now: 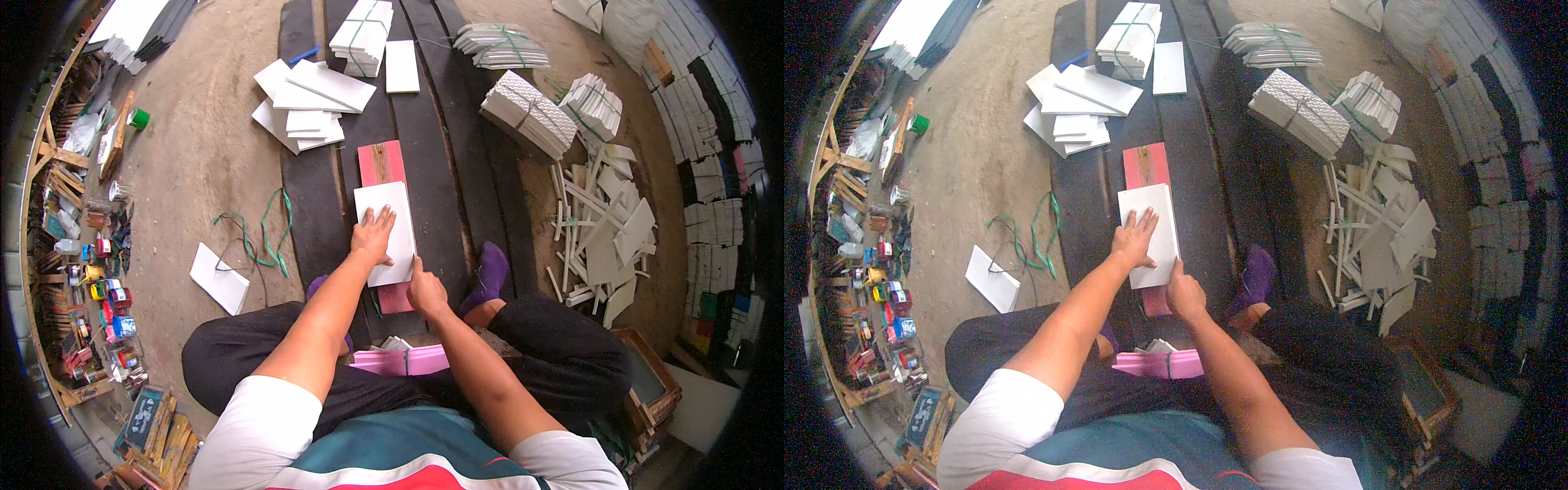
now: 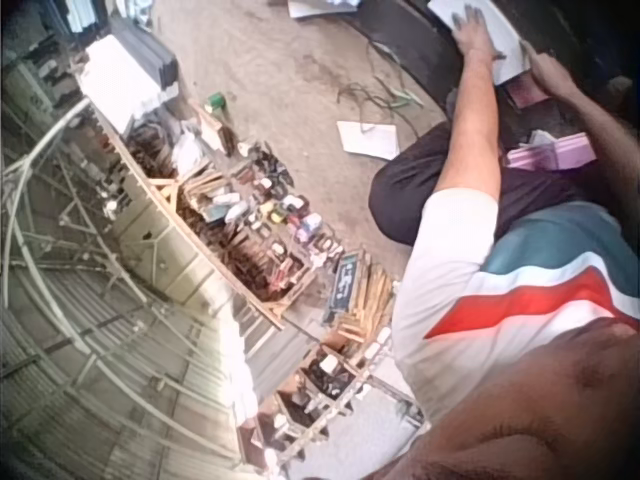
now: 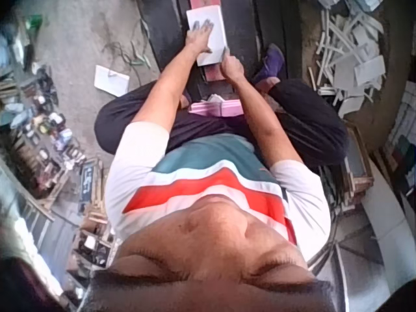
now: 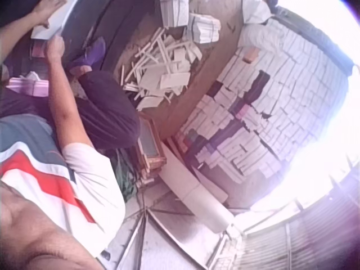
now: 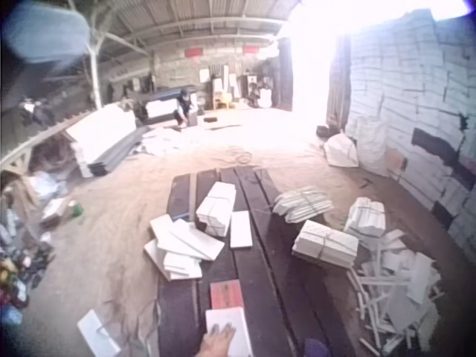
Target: The person stacks white rectangular tiles on a wooden plank, aligns them, and secures the stack with green string. They repeat this process with multiple stacks, occasionally cutting the string and repositioning tiles.
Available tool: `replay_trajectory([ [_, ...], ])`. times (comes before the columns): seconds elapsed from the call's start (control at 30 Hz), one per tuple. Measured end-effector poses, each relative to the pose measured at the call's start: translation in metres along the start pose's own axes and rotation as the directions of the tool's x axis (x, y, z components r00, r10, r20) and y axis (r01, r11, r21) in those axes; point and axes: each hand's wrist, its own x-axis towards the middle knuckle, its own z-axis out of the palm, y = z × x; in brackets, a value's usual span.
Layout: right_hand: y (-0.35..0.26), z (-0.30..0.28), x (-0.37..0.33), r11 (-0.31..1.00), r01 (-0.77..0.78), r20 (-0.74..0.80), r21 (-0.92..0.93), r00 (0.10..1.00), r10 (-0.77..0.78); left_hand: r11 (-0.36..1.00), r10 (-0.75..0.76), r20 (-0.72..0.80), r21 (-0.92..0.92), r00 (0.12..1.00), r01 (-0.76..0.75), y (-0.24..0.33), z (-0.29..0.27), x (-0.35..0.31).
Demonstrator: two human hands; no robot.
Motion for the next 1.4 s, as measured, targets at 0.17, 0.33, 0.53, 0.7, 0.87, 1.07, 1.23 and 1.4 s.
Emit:
replay_trajectory([
  [0.17, 0.015, 0.017, -0.038, 1.0, -0.025, 0.032, 0.0, 0.999, 0.025, 1.0, -0.001, 0.006, 0.009, 1.0, 0.001, 0.0, 0.002, -0.001],
  [0.33, 0.027, 0.03, -0.053, 0.999, -0.042, 0.051, -0.004, 0.998, 0.043, 1.0, -0.005, 0.005, 0.014, 1.0, 0.005, 0.003, 0.0, -0.001],
  [0.53, 0.028, 0.021, -0.052, 0.997, -0.078, 0.073, -0.002, 0.994, 0.078, 1.0, 0.0, 0.008, 0.019, 1.0, 0.0, 0.003, -0.001, 0.002],
  [0.7, 0.021, -0.026, -0.03, 0.995, -0.012, -0.035, 0.1, 0.999, 0.015, 1.0, 0.003, -0.021, 0.031, 1.0, -0.003, 0.0, 0.003, 0.0],
  [0.87, -0.009, -0.051, 0.036, 0.987, 0.114, -0.241, 0.112, 0.967, -0.084, 1.0, 0.003, -0.005, 0.022, 1.0, -0.003, -0.001, 0.0, -0.002],
  [1.07, -0.027, -0.048, 0.118, 0.986, 0.158, -0.276, 0.043, 0.951, -0.141, 1.0, 0.004, 0.015, -0.008, 1.0, -0.004, -0.001, -0.003, -0.001],
  [1.23, -0.032, -0.047, 0.14, 0.992, 0.119, -0.225, 0.05, 0.969, -0.105, 0.999, 0.024, -0.012, -0.04, 1.0, -0.024, -0.004, 0.0, 0.0],
  [1.4, -0.042, -0.05, 0.138, 0.993, 0.09, -0.203, 0.081, 0.976, -0.072, 0.998, 0.025, -0.011, -0.052, 1.0, -0.025, -0.005, -0.003, -0.002],
])
